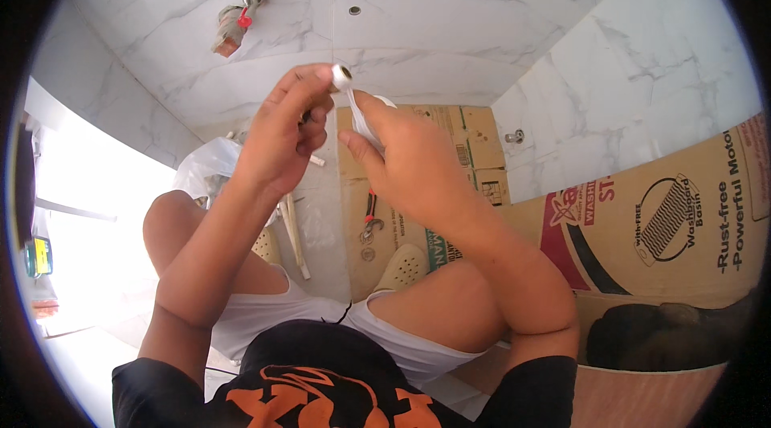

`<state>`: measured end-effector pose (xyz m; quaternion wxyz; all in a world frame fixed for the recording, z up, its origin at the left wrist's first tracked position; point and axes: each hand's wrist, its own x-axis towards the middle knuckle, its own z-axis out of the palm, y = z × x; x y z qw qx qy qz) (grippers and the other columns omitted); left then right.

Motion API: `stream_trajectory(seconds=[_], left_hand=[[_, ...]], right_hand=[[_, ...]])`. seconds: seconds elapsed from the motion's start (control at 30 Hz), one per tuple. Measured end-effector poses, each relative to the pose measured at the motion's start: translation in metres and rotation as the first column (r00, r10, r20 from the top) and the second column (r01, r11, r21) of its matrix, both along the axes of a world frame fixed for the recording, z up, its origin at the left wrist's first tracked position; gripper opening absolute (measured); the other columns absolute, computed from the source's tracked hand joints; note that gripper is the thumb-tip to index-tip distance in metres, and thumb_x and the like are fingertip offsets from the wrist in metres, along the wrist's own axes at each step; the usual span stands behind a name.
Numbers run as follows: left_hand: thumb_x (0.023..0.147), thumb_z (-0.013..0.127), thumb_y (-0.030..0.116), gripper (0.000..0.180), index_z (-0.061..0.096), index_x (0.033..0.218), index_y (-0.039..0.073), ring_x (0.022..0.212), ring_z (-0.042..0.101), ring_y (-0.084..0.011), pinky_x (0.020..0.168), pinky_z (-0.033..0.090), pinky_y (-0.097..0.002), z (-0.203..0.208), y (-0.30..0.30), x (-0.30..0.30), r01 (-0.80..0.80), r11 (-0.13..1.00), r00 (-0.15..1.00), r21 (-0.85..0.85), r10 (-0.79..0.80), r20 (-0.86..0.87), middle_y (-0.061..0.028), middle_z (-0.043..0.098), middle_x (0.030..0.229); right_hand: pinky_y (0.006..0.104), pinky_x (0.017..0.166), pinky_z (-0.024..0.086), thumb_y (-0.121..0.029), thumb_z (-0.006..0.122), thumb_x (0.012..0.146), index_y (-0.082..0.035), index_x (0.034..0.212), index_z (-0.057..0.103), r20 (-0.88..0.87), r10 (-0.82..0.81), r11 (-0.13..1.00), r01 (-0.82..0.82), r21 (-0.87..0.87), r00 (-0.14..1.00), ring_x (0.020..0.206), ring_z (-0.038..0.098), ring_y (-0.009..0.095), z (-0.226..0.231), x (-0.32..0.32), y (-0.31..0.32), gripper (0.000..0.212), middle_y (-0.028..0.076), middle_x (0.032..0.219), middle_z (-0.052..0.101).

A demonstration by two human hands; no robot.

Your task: The person sits on the floor and wraps white thread seal tape around the threaded ends of brass faucet valves. They then use a wrench to tighten the valves onto wall pipes and handle various plumbing parts and tools.

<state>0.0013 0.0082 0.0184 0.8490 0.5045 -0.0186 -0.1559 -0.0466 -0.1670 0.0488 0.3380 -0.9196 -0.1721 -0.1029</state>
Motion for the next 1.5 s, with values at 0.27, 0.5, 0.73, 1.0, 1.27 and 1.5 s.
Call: stream_trajectory(seconds=[0.27, 0.5, 0.73, 1.0, 1.27, 1.5], left_hand=[[0.096, 0.073, 0.030, 0.029, 0.068, 0.110, 0.004, 0.073, 0.060, -0.0097, 0.068, 0.051, -0.0266, -0.012, -0.008, 0.011, -0.266, 0.903, 0.911, 0.338, 0.120, 0.395, -0.0015, 0.068, 0.088], [0.097, 0.069, 0.024, 0.026, 0.060, 0.110, 0.003, 0.083, 0.072, -0.0277, 0.071, 0.055, -0.0365, -0.023, -0.011, 0.006, -0.418, 0.759, 0.690, 0.500, -0.092, 0.718, -0.0170, 0.071, 0.092], [0.091, 0.071, 0.021, 0.026, 0.060, 0.109, 0.006, 0.082, 0.070, -0.0349, 0.069, 0.055, -0.0416, -0.029, -0.018, -0.009, -0.428, 0.697, 0.534, 0.576, -0.318, 0.783, -0.0149, 0.069, 0.091], [0.082, 0.077, 0.017, 0.021, 0.066, 0.098, 0.008, 0.073, 0.070, -0.0242, 0.061, 0.053, -0.0340, -0.021, -0.022, -0.018, -0.397, 0.758, 0.526, 0.517, -0.274, 0.805, -0.0086, 0.070, 0.084], [0.093, 0.071, 0.013, 0.017, 0.062, 0.104, 0.004, 0.070, 0.065, -0.0115, 0.063, 0.051, -0.0266, -0.003, -0.012, -0.023, -0.054, 0.939, 0.783, 0.341, -0.172, 0.598, -0.0024, 0.069, 0.084], [0.098, 0.064, 0.028, 0.025, 0.061, 0.117, 0.010, 0.059, 0.028, -0.0026, 0.054, 0.025, -0.0189, 0.009, 0.004, -0.002, 0.096, 0.994, 0.981, -0.055, -0.085, 0.176, 0.0047, 0.046, 0.079]], right_hand=[[0.0326, 0.088, 0.052, -0.011, 0.070, 0.094, 0.002, 0.142, 0.055, -0.166, 0.032, 0.998, -0.023, 0.057, 0.986, 0.099, 0.068, 0.021, 0.015, -0.012, -0.004, 0.052, 0.018, 0.109, 0.071], [0.0291, 0.091, 0.052, -0.004, 0.068, 0.095, 0.002, 0.139, 0.057, -0.279, 0.214, 0.853, -0.040, 0.521, 0.936, 0.098, 0.068, 0.016, 0.049, -0.020, -0.014, 0.045, 0.009, 0.111, 0.071], [0.0150, 0.052, 0.039, -0.012, 0.062, 0.102, 0.004, 0.147, 0.046, -0.092, 0.196, 0.719, -0.079, 0.690, 0.976, 0.108, 0.072, 0.023, 0.050, 0.004, -0.033, 0.050, 0.020, 0.118, 0.071], [0.0201, 0.055, 0.044, -0.025, 0.077, 0.094, 0.005, 0.138, 0.055, -0.170, 0.157, 0.676, 0.020, 0.737, 0.973, 0.075, 0.064, 0.009, 0.020, 0.029, -0.042, 0.058, 0.011, 0.102, 0.076], [0.0188, 0.058, 0.043, -0.028, 0.065, 0.102, -0.002, 0.133, 0.062, -0.523, 0.028, 0.864, 0.242, 0.442, 0.852, 0.071, 0.060, 0.007, 0.020, 0.024, -0.031, 0.040, 0.006, 0.092, 0.072], [0.0233, 0.064, 0.047, -0.028, 0.058, 0.107, 0.000, 0.131, 0.064, -0.207, 0.157, 0.855, -0.028, 0.517, 0.966, 0.071, 0.060, 0.009, 0.008, 0.017, -0.007, 0.037, 0.004, 0.085, 0.069]])
